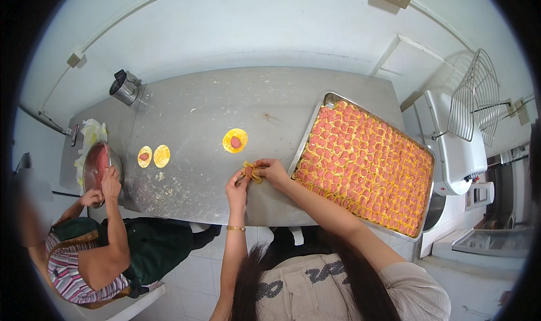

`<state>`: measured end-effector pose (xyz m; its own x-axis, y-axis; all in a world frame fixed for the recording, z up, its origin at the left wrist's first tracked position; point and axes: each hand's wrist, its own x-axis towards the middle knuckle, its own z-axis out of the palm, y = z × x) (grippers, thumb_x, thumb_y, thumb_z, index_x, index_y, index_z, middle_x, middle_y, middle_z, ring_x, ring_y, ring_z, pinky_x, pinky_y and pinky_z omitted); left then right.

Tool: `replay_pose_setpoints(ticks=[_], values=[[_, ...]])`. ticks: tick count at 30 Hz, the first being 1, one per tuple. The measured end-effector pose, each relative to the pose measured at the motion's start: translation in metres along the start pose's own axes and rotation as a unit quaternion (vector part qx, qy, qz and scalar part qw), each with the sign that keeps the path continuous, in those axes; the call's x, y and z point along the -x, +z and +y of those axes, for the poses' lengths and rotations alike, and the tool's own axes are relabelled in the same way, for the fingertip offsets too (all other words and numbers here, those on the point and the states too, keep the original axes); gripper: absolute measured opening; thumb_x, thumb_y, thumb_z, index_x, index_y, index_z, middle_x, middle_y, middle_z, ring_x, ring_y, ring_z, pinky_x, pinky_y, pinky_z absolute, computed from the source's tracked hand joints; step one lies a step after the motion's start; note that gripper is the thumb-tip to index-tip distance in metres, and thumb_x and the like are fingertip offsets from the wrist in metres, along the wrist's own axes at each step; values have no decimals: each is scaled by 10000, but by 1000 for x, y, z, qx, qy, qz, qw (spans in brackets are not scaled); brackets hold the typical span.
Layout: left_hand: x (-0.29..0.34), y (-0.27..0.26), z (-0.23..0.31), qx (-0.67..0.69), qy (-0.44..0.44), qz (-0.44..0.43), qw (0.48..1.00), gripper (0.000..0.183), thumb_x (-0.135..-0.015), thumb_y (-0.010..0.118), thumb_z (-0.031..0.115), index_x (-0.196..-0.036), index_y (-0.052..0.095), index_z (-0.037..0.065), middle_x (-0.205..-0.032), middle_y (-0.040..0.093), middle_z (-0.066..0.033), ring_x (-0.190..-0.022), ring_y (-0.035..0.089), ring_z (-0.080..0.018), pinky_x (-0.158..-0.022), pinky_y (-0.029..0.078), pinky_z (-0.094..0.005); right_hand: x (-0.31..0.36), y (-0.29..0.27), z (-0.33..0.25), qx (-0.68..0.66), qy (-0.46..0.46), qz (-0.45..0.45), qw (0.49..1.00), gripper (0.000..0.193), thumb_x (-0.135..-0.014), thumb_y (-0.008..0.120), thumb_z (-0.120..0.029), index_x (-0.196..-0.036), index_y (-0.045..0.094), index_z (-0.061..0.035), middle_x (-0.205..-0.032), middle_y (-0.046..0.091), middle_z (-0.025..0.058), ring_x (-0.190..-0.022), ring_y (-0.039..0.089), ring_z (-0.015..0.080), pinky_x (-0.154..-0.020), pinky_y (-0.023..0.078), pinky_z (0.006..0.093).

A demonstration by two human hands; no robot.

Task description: The person places small red filling onto yellow dough discs and folds them into pastries, arranging them in rows on a metal tray. Another person at the same table also prepares dough and filling. The camera wearer continues filling and folding pastries throughout the clip.

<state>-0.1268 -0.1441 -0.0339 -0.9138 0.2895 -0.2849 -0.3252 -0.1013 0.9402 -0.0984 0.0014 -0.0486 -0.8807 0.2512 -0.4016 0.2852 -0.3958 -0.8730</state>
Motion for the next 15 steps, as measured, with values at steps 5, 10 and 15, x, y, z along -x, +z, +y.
replay_pose_setpoints(ticks=[5,10,15], values=[[1,-3,6,42,-35,28,998,91,-853,648,6,-937,616,20,-905,630,-21,-818,586,-82,-739,491,-220,7,4,-9,-55,-8,26,998,251,-813,618,47,-1063,607,59,-974,651,84,-891,618,156,-809,497,276],[3,-3,2,60,20,21,998,102,-865,639,26,-935,571,57,-965,608,-12,-845,588,-93,-752,498,-225,25,9,-19,-74,-49,-28,996,268,-797,628,12,-1063,610,47,-974,653,87,-893,617,148,-794,487,266],[21,-3,10,94,38,-21,995,195,-841,641,-32,-1012,560,16,-973,615,-46,-871,606,-121,-758,504,-243,24,2,-18,176,-62,26,982,233,-763,651,-13,-988,649,51,-868,685,81,-761,634,166,-699,509,295]])
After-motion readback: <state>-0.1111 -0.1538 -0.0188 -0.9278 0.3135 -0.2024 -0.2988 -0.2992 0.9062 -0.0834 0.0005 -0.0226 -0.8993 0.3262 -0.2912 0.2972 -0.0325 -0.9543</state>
